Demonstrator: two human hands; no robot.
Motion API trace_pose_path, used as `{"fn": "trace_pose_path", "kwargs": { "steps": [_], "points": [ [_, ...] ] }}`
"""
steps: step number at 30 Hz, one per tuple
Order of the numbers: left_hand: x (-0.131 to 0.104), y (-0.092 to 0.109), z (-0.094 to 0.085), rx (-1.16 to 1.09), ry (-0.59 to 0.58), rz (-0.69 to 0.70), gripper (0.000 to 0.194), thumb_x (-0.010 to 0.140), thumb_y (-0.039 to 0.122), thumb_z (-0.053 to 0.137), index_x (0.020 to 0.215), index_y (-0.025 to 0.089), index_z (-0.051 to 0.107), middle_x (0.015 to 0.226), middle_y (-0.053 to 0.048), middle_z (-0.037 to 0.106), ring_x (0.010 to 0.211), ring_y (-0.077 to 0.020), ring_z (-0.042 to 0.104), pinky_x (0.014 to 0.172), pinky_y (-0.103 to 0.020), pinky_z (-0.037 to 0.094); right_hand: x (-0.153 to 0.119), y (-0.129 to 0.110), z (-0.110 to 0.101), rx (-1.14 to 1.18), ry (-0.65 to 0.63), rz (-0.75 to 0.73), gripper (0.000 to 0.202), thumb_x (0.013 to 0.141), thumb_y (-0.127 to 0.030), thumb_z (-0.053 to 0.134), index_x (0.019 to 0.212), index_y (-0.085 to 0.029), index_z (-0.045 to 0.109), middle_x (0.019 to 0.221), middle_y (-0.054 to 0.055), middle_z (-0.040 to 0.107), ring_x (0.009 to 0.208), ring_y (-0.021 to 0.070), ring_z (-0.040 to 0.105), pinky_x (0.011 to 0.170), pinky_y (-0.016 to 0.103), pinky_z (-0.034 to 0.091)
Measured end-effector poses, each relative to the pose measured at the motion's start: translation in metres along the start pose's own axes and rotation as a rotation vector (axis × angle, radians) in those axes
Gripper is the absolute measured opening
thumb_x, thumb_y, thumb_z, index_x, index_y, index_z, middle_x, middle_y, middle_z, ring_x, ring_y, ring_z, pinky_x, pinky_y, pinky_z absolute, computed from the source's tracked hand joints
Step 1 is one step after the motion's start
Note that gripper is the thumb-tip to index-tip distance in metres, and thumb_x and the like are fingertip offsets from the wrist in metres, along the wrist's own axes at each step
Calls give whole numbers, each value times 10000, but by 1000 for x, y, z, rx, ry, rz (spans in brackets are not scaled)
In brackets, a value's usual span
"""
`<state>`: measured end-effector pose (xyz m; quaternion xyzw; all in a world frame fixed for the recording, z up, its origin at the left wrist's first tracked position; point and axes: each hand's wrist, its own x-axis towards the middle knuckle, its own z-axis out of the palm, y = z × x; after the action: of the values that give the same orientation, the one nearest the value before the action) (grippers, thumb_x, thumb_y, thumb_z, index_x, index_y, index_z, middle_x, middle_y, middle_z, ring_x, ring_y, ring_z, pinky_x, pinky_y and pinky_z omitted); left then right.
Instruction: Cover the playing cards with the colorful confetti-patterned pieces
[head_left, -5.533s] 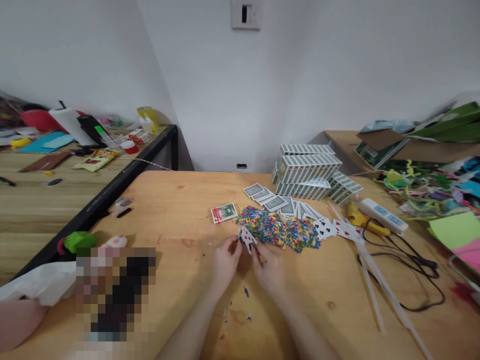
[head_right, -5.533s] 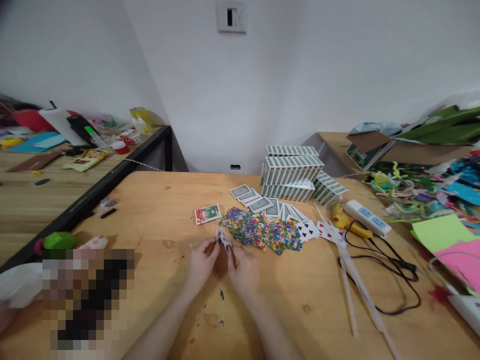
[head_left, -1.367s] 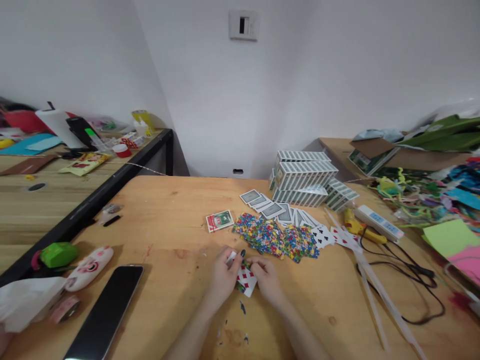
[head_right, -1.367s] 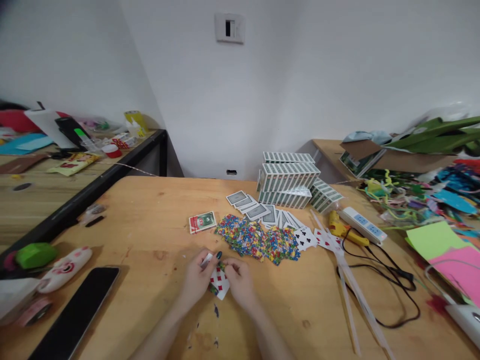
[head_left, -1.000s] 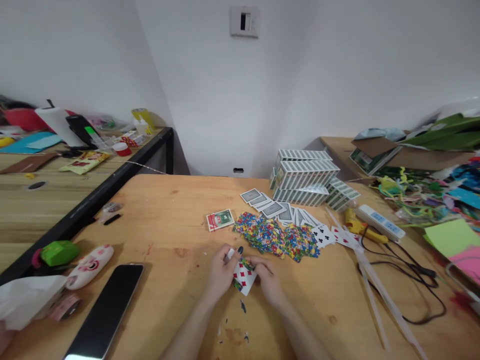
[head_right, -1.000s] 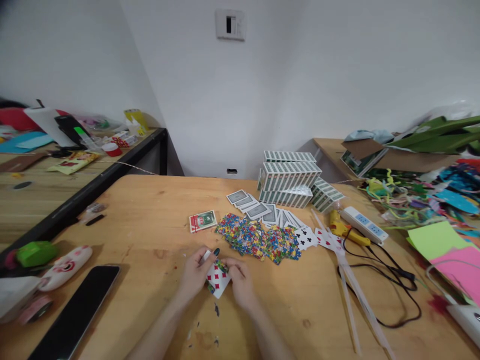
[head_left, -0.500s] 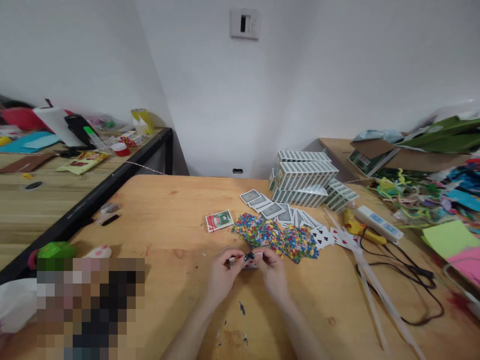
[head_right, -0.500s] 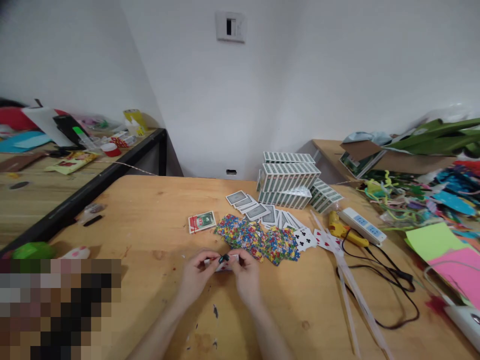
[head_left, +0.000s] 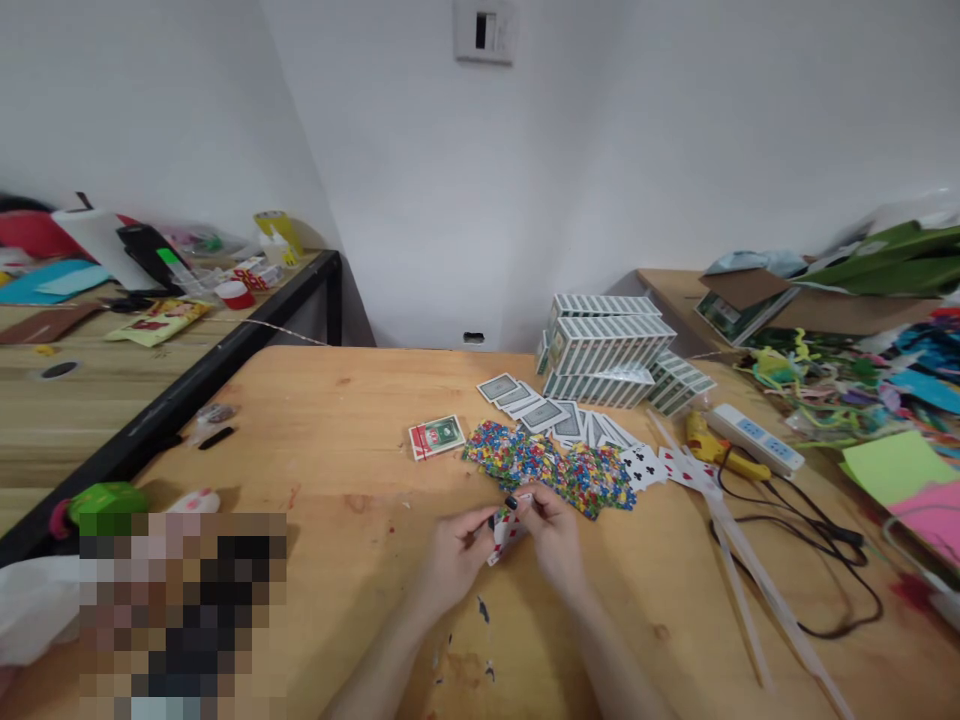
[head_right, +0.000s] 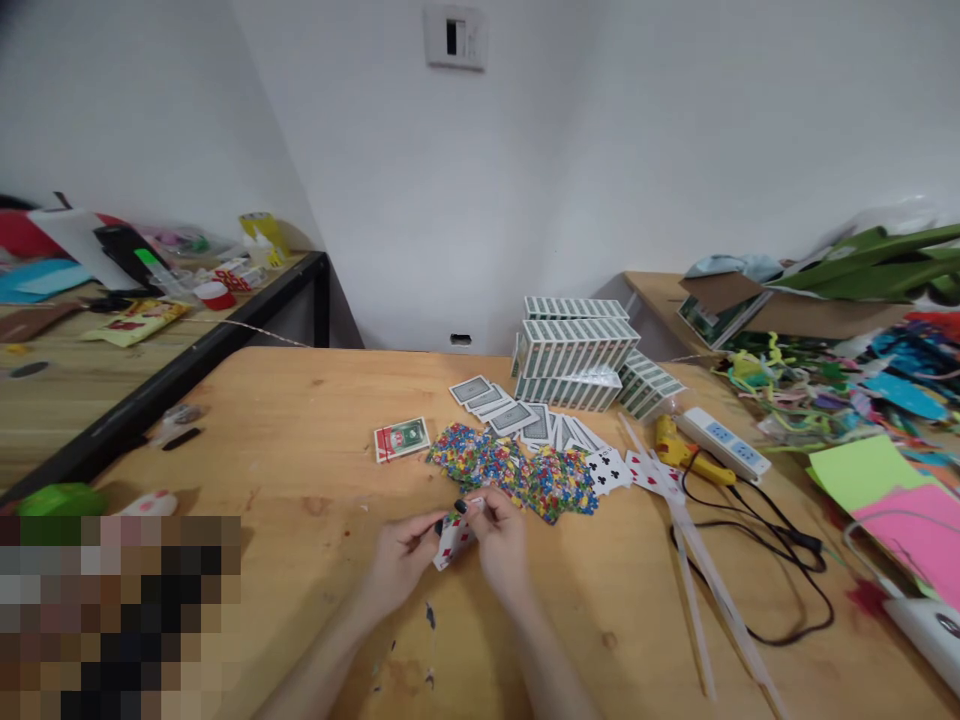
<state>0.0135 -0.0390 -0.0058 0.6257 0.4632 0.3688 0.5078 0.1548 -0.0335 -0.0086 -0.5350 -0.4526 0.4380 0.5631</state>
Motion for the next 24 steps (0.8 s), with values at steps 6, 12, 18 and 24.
{"fn": "trace_pose_path", "kwargs": {
  "steps": [6,12,18,24],
  "points": [
    [-3,5,-1,-17,-25,-16,302,782,223,415,970,178,646,745,-23,673,626,-134,569,567,-201,436,1,-4,-1,-6,28,46,142,682,-312,585,651,-174,591,542,-19,509,530,133,450,519,236,353],
    [-4,8,-3,-36,-42,-37,336,770,181,399,1021,170,623,776,-36,680,652,-140,589,595,-215,458,0,-7,0,34,32,86,160,676,-329,604,648,-174,580,534,-29,490,516,121,436,509,225,347],
    [-3,13,-5,-85,-15,-32,280,767,200,427,944,172,642,810,-38,681,706,-142,604,648,-225,469,0,-4,-1,52,3,63,165,700,-343,589,683,-179,574,542,-36,484,509,113,435,502,216,352],
    [4,5,-4,-46,192,-73,215,719,312,558,802,144,662,694,-42,665,584,-129,565,557,-218,452,0,-4,0,-28,-129,-38,122,719,-303,589,733,-181,594,666,0,533,608,131,486,560,227,394]
  ]
}}
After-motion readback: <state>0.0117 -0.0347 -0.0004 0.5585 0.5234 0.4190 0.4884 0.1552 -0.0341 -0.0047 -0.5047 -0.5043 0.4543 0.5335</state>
